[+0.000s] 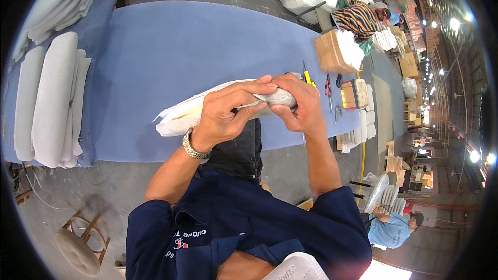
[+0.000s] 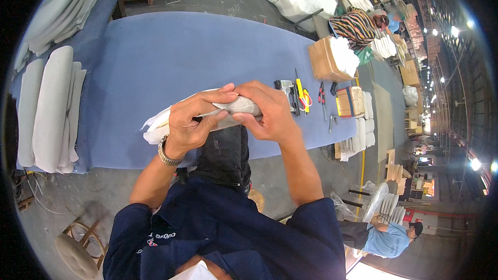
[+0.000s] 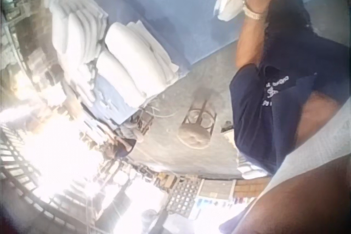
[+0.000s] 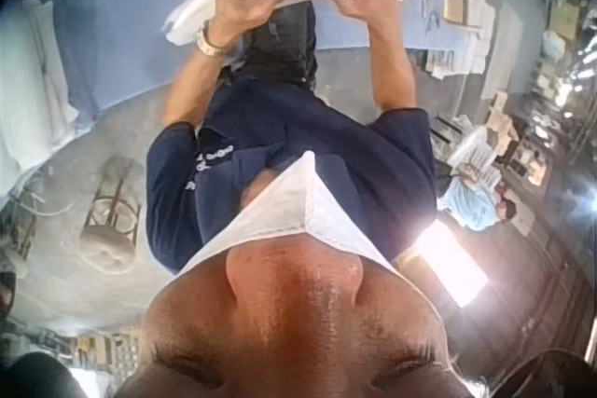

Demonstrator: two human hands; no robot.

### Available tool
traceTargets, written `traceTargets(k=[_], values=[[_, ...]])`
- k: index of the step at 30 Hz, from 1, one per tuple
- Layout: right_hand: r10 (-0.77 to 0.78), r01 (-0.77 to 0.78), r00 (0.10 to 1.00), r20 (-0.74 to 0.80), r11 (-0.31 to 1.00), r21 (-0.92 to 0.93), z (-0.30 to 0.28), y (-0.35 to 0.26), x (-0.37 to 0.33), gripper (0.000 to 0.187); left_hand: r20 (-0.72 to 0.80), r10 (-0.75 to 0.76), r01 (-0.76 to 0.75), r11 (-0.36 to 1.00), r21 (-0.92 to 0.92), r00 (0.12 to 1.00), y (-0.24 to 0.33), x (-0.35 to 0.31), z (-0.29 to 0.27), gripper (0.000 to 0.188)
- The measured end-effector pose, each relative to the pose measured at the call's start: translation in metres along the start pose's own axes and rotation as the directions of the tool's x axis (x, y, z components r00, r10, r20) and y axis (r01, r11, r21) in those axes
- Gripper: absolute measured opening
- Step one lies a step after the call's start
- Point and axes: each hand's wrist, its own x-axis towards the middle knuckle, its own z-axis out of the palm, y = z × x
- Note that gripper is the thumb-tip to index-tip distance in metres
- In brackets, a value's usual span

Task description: The person assembles white cushion covers by inserting foam inserts, trimming excess fabric with a utility knife, and stapling the edges closed. They handle multiple cushions one at a time, stacking finished units on the table.

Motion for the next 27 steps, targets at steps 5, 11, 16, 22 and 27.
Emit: traceTargets(k=[5,11,16,22,27], values=[[-0.035,0.033,0.995,-0.090,0.999,-0.021,0.007,0.007,-0.007,0.038,-0.065,-0.103,0.104,0.994,0.020,0.993,0.007,-0.001,0.011,0.009],[-0.030,0.024,0.989,-0.145,0.999,-0.044,0.010,0.002,-0.005,0.024,-0.197,-0.111,0.128,0.989,0.073,0.974,0.007,-0.007,0.024,0.008],[0.060,-0.075,0.986,-0.154,0.993,-0.090,0.013,-0.005,0.000,0.018,-0.278,-0.140,0.163,0.985,0.062,0.950,0.010,-0.007,0.031,0.009],[0.128,-0.145,0.976,-0.174,0.986,-0.086,0.028,-0.009,0.032,0.021,-0.387,-0.228,0.248,0.969,0.001,0.893,0.013,-0.003,0.016,0.007],[0.156,-0.116,0.958,-0.240,0.978,0.173,0.048,0.002,0.058,0.034,-0.462,-0.250,0.276,0.961,-0.011,0.851,0.018,-0.002,-0.009,0.007]])
